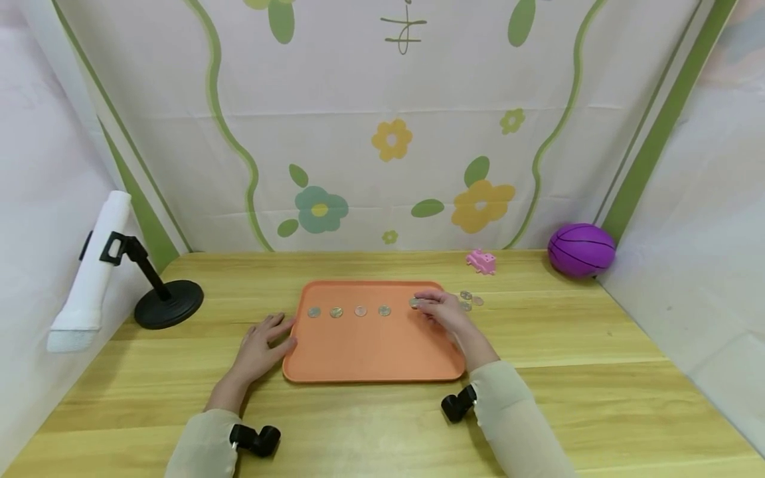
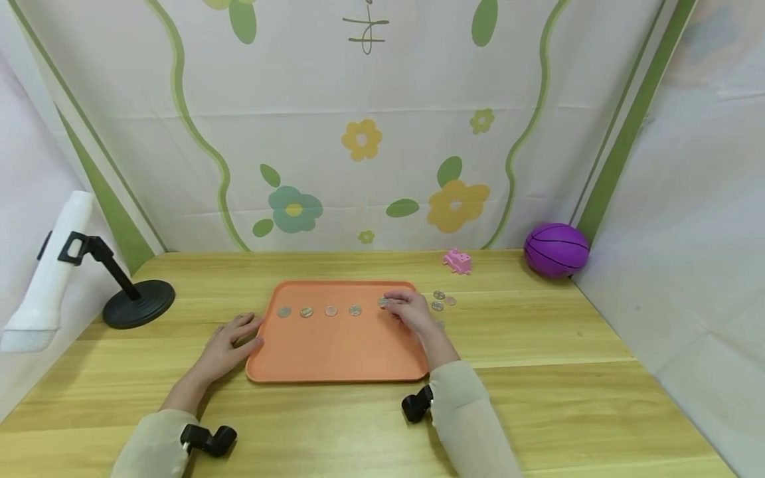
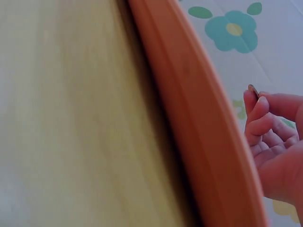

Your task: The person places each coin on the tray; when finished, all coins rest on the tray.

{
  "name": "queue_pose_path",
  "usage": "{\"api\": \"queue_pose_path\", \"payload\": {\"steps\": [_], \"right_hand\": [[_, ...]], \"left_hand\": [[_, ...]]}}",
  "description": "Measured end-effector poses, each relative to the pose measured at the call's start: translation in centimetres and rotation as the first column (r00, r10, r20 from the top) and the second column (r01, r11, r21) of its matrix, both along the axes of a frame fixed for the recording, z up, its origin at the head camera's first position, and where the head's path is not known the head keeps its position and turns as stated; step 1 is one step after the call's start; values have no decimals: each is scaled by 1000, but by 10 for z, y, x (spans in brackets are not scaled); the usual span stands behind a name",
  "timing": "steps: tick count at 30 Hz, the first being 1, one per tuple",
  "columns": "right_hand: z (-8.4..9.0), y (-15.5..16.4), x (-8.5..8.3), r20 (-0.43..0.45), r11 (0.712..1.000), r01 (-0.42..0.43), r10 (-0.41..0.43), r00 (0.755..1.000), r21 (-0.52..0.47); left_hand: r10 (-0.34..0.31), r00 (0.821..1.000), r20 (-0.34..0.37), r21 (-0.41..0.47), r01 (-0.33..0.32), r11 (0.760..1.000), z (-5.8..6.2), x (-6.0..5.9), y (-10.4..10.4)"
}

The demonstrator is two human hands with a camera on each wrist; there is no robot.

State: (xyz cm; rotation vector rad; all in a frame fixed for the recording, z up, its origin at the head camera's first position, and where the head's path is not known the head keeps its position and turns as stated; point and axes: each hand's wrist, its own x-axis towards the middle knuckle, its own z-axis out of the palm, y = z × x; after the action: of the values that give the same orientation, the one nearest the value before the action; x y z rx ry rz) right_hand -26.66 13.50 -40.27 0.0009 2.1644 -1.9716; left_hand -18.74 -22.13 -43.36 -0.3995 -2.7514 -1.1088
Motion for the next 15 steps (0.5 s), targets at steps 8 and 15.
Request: {"api": "queue_pose_path", "payload": {"steps": [8,15], "right_hand": [[-12,-13,-1,43,993,110,-109,993,-33],[-21,-15,1,-84,994,102,-104,991,-30]], "left_hand": [[2,1000,17,4,-2,1000,2,0,0],[-1,1000,17,8,0,1000,2,0,0]]}}
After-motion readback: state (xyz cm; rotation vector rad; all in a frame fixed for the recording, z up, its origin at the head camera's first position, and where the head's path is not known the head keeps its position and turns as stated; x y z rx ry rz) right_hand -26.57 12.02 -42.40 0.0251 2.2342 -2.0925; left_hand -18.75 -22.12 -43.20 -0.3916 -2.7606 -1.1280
